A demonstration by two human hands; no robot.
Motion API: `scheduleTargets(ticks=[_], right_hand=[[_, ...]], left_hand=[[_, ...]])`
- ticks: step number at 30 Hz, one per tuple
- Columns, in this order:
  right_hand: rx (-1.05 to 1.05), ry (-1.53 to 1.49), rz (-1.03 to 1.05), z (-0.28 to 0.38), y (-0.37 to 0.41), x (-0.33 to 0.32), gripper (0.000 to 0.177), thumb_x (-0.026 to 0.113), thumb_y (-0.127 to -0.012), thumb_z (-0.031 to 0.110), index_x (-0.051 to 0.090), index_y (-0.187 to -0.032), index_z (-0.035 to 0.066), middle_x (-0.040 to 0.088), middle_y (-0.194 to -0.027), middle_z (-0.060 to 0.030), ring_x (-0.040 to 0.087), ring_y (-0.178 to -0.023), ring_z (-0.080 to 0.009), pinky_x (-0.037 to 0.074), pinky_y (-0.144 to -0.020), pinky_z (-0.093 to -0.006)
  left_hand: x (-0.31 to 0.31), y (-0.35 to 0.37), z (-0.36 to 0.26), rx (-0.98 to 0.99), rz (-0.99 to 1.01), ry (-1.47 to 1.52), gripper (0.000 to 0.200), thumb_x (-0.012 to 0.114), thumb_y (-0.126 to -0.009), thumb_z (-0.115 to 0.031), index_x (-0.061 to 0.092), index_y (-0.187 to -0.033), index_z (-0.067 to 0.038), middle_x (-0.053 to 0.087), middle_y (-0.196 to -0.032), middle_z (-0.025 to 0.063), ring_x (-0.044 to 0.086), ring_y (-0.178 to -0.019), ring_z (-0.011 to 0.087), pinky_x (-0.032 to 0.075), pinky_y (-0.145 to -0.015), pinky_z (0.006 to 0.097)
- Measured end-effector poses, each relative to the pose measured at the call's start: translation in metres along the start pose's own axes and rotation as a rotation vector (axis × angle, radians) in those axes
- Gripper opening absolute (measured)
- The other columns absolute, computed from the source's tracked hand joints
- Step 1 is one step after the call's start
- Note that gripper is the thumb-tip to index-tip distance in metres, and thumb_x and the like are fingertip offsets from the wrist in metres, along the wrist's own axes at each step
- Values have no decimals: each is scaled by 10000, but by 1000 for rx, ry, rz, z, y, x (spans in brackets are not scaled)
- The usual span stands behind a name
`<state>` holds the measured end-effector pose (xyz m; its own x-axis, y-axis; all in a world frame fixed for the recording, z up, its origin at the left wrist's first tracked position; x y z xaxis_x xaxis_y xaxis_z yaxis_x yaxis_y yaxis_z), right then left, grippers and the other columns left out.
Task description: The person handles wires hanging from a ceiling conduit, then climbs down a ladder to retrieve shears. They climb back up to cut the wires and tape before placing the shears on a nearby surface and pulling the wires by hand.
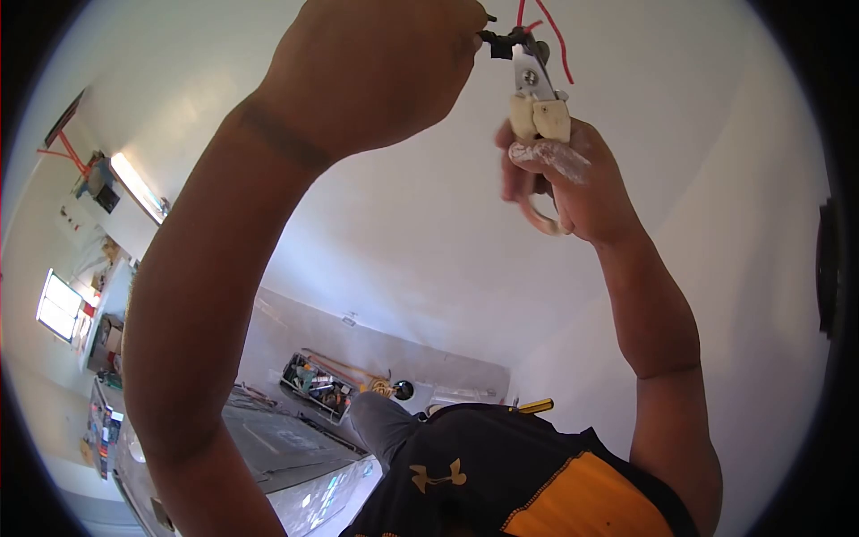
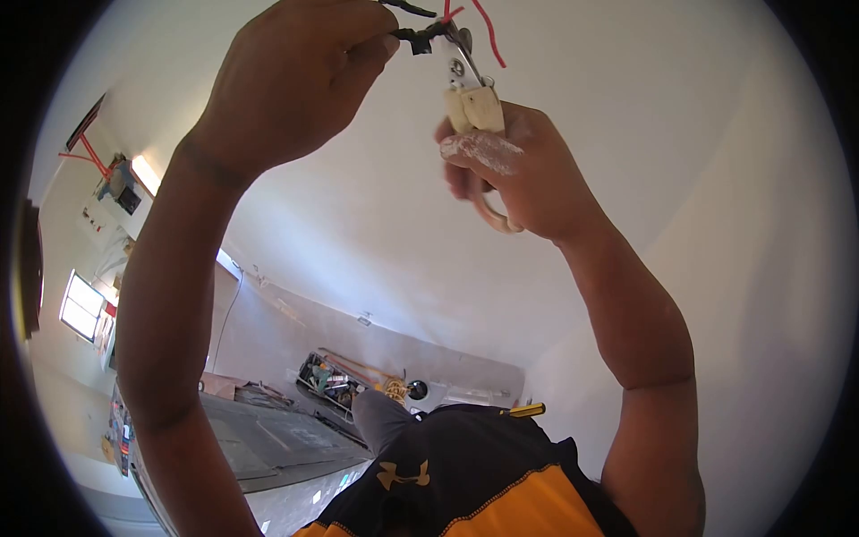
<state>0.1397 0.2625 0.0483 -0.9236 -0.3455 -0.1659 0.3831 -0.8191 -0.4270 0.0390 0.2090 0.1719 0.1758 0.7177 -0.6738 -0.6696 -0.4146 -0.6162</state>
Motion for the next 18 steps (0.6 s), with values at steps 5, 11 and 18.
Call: scheduleTargets(ticks=[5, 11, 18], right_hand=[[-73, 172, -110, 13, 2, -18, 147, 638, -893, 128, 613, -966, 4, 568, -703, -19, 544, -608, -120, 475, -580, -286], [-333, 313, -369, 45, 1, -43, 213, 722, -829, 68, 600, -988, -1, 573, -746, -20, 553, -653, -127, 484, -617, -290], [-709, 762, -450, 80, 16, -63, 329, 781, -737, 64, 606, -1013, 23, 646, -849, -59, 613, -711, -181, 509, -657, -312]], left_hand=[[-17, -5, 0, -121, 147, 392, 177, 556, -923, -109, 679, -849, -4, 618, -829, 119, 608, -793, 273, 503, -746, 386], [-6, -7, 20, -162, 5, 610, 98, 643, -886, -132, 672, -851, -45, 554, -747, 19, 516, -677, 93, 421, -607, 277], [5, -8, 13, -172, 140, 916, 207, 639, -911, -202, 663, -870, 0, 540, -716, 2, 467, -665, 85, 390, -607, 281]])
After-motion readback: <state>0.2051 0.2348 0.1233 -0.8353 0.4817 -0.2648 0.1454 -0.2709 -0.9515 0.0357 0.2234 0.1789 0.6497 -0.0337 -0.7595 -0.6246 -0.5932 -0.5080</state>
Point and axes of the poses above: each hand's wrist, its own y-axis away from the middle knuckle, its own x-axis out of the palm, z = x × y, the point moved 10 cm from there along -y, towards the middle knuckle
